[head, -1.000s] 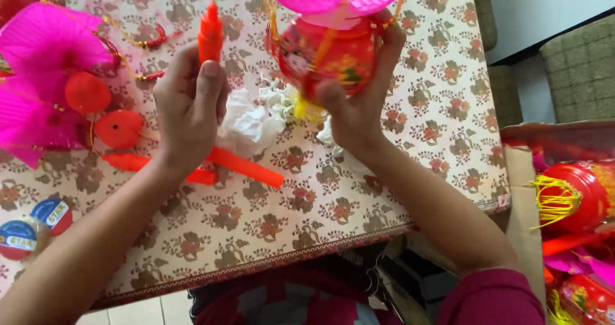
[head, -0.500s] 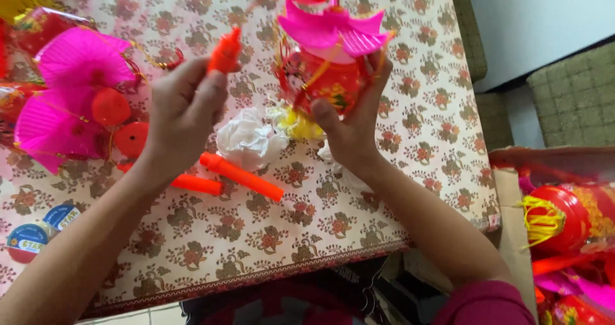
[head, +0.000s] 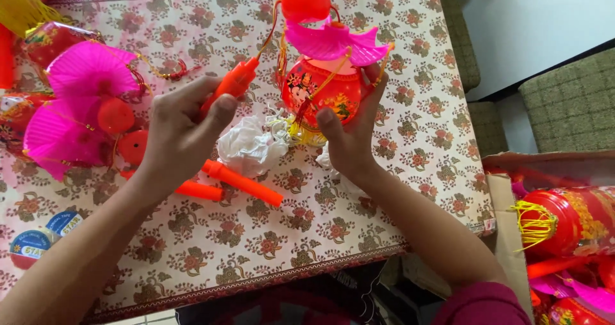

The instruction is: Assembling decorative lanterns by attaching plastic handles and light components and then organizing them into a box.

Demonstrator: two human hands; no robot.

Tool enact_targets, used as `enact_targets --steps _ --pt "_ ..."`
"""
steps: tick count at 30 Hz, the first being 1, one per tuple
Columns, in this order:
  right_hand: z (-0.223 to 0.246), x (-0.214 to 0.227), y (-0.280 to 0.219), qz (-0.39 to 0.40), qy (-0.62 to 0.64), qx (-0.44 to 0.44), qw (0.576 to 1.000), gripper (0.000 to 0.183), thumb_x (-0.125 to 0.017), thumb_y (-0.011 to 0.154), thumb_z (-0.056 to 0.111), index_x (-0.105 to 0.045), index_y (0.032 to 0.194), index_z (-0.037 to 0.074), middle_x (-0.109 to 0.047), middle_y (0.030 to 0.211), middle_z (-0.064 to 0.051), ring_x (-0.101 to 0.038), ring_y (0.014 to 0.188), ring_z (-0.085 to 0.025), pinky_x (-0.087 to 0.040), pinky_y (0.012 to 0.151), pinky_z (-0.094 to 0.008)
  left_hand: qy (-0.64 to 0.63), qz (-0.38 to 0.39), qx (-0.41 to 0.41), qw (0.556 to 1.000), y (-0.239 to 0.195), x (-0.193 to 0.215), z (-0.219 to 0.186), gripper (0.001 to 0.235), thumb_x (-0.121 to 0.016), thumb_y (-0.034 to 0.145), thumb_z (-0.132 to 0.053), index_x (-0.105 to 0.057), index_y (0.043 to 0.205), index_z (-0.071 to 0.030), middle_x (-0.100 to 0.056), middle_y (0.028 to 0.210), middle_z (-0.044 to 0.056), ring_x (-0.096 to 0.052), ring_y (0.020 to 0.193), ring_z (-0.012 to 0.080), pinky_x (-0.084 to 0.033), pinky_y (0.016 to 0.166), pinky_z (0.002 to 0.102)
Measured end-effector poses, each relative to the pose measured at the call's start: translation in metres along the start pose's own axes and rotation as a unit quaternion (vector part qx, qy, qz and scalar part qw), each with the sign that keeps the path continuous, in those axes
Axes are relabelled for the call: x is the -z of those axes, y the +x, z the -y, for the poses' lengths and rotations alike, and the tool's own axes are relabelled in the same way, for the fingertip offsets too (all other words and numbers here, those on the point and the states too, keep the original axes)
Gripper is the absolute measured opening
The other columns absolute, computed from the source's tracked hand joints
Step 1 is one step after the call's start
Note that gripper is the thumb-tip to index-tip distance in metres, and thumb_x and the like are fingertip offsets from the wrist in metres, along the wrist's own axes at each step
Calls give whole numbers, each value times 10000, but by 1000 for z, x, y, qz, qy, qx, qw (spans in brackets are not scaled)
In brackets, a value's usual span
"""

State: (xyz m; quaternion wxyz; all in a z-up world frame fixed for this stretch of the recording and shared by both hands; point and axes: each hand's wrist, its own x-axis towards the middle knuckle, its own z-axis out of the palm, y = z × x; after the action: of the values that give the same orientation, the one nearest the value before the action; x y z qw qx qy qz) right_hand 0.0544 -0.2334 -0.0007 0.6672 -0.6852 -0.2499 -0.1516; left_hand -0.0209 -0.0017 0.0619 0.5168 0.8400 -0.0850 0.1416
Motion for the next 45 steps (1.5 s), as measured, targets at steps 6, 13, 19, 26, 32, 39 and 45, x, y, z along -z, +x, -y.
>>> enact_targets --steps 6,13,19,26,32,39,45 --pt "-9 5 -14 4 -16 20 1000 814 -578 1054 515 -127 1600 115 -260 1622 -140 -287 1561 -313 -311 1320 -517 -182 -2 66 981 4 1 -9 334 -459 1104 -275 -640 1153 1 -412 565 -17 -311 439 52 -255 382 197" --pt "-3 2 -15 10 -9 26 1000 816 -581 1031 568 -179 1571 106 -289 1578 -127 -318 1512 -289 -351 1284 -477 -183 -43 44 981 2 0 -3 231 -474 1013 -39 -579 1198 50 -485 689 11 -416 509 75 -348 420 204" --pt "-2 -1 -12 21 130 -16 991 751 -637 1029 470 -191 1541 148 -386 1476 -164 -528 1298 -283 -565 1036 -432 -58 -37 -5 998 4 -6 10 304 -480 1103 -224 -657 1189 8 -462 665 -32 -395 509 68 -284 442 242" --pt "-8 5 -1 11 23 18 1000 714 -570 1026 563 -255 1508 140 -384 1467 -141 -472 1350 -275 -470 1129 -459 -172 -25 60 983 1 -10 11 284 -485 1103 -217 -676 1002 -34 -422 525 -2 -356 391 76 -302 354 205" --pt "19 -7 8 46 133 -20 990 783 -694 978 464 -205 1503 152 -487 1372 -185 -572 1252 -271 -491 1145 -489 -201 -55 64 976 4 -9 37 177 -547 982 -70 -620 1111 26 -514 653 115 -466 447 143 -396 416 278" --pt "29 -14 11 109 102 -121 981 916 -860 832 340 -216 1449 126 -479 1363 -260 -591 1252 -451 -568 1000 -567 -296 -3 148 944 0 -18 43 447 -485 944 -283 -427 1294 -12 -524 786 97 -594 572 186 -430 487 290" --pt "11 14 38 99 -290 132 943 946 -889 912 73 -238 1556 312 -299 1515 -173 -386 1388 -312 -701 930 -331 517 50 -44 853 11 36 40 397 -496 1225 -458 -604 1028 -130 -555 629 -48 -419 420 85 -339 368 218"
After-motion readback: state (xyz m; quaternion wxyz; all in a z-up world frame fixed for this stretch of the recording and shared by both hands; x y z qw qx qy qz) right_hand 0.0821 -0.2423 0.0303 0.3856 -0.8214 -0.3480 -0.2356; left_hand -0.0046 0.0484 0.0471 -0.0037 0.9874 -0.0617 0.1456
